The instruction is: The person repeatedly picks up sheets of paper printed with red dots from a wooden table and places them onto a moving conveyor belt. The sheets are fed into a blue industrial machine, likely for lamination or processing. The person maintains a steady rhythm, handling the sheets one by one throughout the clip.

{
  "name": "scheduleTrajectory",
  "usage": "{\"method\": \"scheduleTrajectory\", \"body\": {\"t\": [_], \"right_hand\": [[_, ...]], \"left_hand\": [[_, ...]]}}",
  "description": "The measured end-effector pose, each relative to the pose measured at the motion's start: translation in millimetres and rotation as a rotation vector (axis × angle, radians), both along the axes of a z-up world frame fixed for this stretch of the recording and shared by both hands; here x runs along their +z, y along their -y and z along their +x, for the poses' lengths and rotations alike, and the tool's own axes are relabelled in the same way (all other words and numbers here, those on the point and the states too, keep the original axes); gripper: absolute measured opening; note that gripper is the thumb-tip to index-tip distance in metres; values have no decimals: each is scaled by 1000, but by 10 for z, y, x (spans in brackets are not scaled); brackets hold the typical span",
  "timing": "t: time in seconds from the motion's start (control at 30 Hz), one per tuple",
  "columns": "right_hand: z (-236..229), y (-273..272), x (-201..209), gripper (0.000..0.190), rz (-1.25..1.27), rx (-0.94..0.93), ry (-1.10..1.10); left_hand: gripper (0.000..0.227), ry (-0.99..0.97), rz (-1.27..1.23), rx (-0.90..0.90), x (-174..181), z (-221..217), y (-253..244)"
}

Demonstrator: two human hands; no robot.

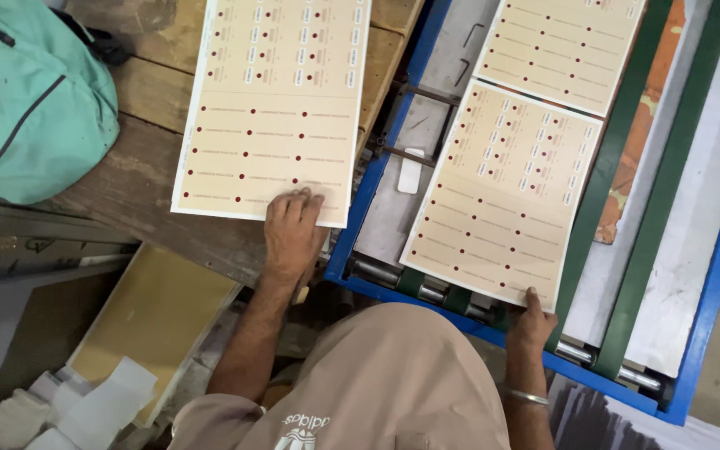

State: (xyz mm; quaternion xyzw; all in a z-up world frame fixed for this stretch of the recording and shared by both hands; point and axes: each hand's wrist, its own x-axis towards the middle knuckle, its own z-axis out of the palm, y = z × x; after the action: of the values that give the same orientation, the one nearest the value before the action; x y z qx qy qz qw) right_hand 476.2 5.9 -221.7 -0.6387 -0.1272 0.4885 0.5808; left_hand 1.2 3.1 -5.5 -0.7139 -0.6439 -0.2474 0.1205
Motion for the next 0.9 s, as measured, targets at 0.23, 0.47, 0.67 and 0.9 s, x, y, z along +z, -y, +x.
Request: {"method": "scheduleTrajectory", "body": {"t": [0.23,0.47,0.67,0.9], "right_hand": [[-10,-415,119,44,97,68,-166],[-158,-850,309,47,98,97,-381],[-338,-959,499,54,-1,67,-357],[-793,-482,486,48,-18,-16,-124]], "left_hand": [[44,39,72,11,-11,-3,-7],[37,15,95,15,19,-34,-32],[36,57,21,-16,41,-60,-49],[34,7,-52,-140,264,-245,-104]]}}
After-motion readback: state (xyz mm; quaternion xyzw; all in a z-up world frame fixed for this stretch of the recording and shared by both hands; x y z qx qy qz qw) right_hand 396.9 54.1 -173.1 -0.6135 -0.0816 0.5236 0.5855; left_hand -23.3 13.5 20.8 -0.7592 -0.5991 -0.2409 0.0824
